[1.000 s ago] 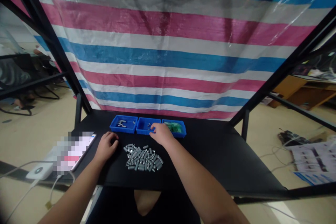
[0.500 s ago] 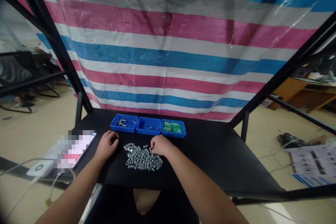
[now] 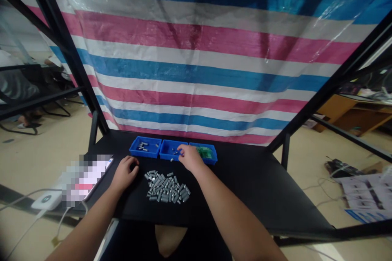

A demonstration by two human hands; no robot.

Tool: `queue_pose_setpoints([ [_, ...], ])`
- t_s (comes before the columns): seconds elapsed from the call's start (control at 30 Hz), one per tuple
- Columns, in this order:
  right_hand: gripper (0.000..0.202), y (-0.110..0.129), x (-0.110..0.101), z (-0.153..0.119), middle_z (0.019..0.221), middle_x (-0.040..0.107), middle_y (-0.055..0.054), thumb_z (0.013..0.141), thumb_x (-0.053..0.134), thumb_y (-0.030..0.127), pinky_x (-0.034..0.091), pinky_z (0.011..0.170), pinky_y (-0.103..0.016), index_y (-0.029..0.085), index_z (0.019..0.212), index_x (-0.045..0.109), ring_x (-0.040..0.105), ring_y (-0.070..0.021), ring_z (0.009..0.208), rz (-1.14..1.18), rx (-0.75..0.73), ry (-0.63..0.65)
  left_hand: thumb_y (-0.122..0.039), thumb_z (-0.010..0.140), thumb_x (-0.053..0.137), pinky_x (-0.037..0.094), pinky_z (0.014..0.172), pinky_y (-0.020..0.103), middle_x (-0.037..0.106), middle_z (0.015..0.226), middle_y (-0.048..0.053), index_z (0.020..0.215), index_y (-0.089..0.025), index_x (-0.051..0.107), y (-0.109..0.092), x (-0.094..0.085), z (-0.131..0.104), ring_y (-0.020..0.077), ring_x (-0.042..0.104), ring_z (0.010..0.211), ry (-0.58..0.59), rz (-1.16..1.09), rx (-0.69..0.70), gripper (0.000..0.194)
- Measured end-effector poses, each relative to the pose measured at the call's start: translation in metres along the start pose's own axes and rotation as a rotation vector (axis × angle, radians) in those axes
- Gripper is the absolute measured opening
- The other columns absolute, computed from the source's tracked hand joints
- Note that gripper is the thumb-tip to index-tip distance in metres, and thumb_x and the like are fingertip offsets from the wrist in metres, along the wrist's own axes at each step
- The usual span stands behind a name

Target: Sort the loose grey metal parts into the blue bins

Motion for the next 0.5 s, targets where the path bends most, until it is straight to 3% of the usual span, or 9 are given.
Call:
queue_pose_setpoints([
  [0.07, 0.034, -0.001, -0.004, 0.002, 0.087, 0.073, -0.002, 0.073, 0.064, 0.007, 0.049, 0.074, -0.022, 0.020, 0.103, 0.072, 0.067, -0.0140, 0.075, -0.016, 0.004, -0.052, -0.018, 0.080, 0.053, 0.047, 0.088, 0.037, 0.061, 0.093, 0.005, 0.083, -0.022, 0.059, 0.000, 0.000, 0.000, 0.0242, 0.059, 0.093, -0.001, -0.004, 0.003, 0.008],
  [0.2, 0.020, -0.005, 0.005, 0.003, 0.072, 0.070, 0.001, 0.070, 0.065, 0.005, 0.048, 0.070, -0.022, 0.019, 0.083, 0.069, 0.066, -0.0142, 0.070, -0.037, 0.052, 0.137, -0.017, 0.080, 0.053, 0.047, 0.089, 0.037, 0.061, 0.093, 0.005, 0.084, -0.022, 0.059, 0.001, 0.000, 0.000, 0.0240, 0.059, 0.093, 0.010, -0.009, 0.002, 0.009],
  [0.23, 0.018, -0.005, 0.005, 0.004, 0.074, 0.070, 0.001, 0.071, 0.066, 0.006, 0.048, 0.070, -0.022, 0.019, 0.081, 0.068, 0.066, -0.0142, 0.070, -0.020, 0.060, 0.133, -0.017, 0.080, 0.053, 0.047, 0.089, 0.037, 0.061, 0.093, 0.005, 0.084, -0.022, 0.059, 0.001, 0.001, 0.000, 0.0240, 0.059, 0.093, 0.012, -0.008, 0.000, 0.009],
  [0.37, 0.009, 0.000, -0.007, 0.005, 0.095, 0.069, -0.004, 0.083, 0.063, 0.016, 0.050, 0.075, -0.024, 0.018, 0.091, 0.065, 0.066, -0.0129, 0.073, 0.076, 0.011, -0.174, -0.016, 0.080, 0.054, 0.047, 0.089, 0.037, 0.061, 0.094, 0.005, 0.085, -0.022, 0.059, 0.003, 0.002, 0.000, 0.0238, 0.059, 0.093, 0.014, -0.014, -0.001, 0.009],
  [0.4, 0.007, 0.003, -0.005, 0.003, 0.096, 0.068, -0.005, 0.084, 0.063, 0.017, 0.050, 0.075, -0.024, 0.018, 0.091, 0.065, 0.065, -0.0128, 0.072, 0.077, -0.011, -0.200, -0.016, 0.081, 0.054, 0.047, 0.088, 0.037, 0.061, 0.094, 0.005, 0.085, -0.022, 0.060, 0.003, 0.002, 0.000, 0.0237, 0.059, 0.092, 0.015, -0.017, 0.001, 0.009],
  [0.5, 0.010, 0.020, 0.016, -0.004, 0.092, 0.067, -0.003, 0.082, 0.066, 0.014, 0.050, 0.077, -0.024, 0.019, 0.090, 0.069, 0.064, -0.0138, 0.075, 0.030, -0.111, -0.029, -0.016, 0.080, 0.054, 0.047, 0.087, 0.037, 0.061, 0.093, 0.005, 0.085, -0.022, 0.060, 0.003, 0.003, 0.000, 0.0235, 0.059, 0.091, 0.017, -0.020, 0.007, 0.009],
])
Point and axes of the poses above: each hand's wrist, its own z-axis towards the middle knuckle, its own x-axis out of the palm, y = z × x, the point moved 5 cm from there along z, towards the middle knuckle
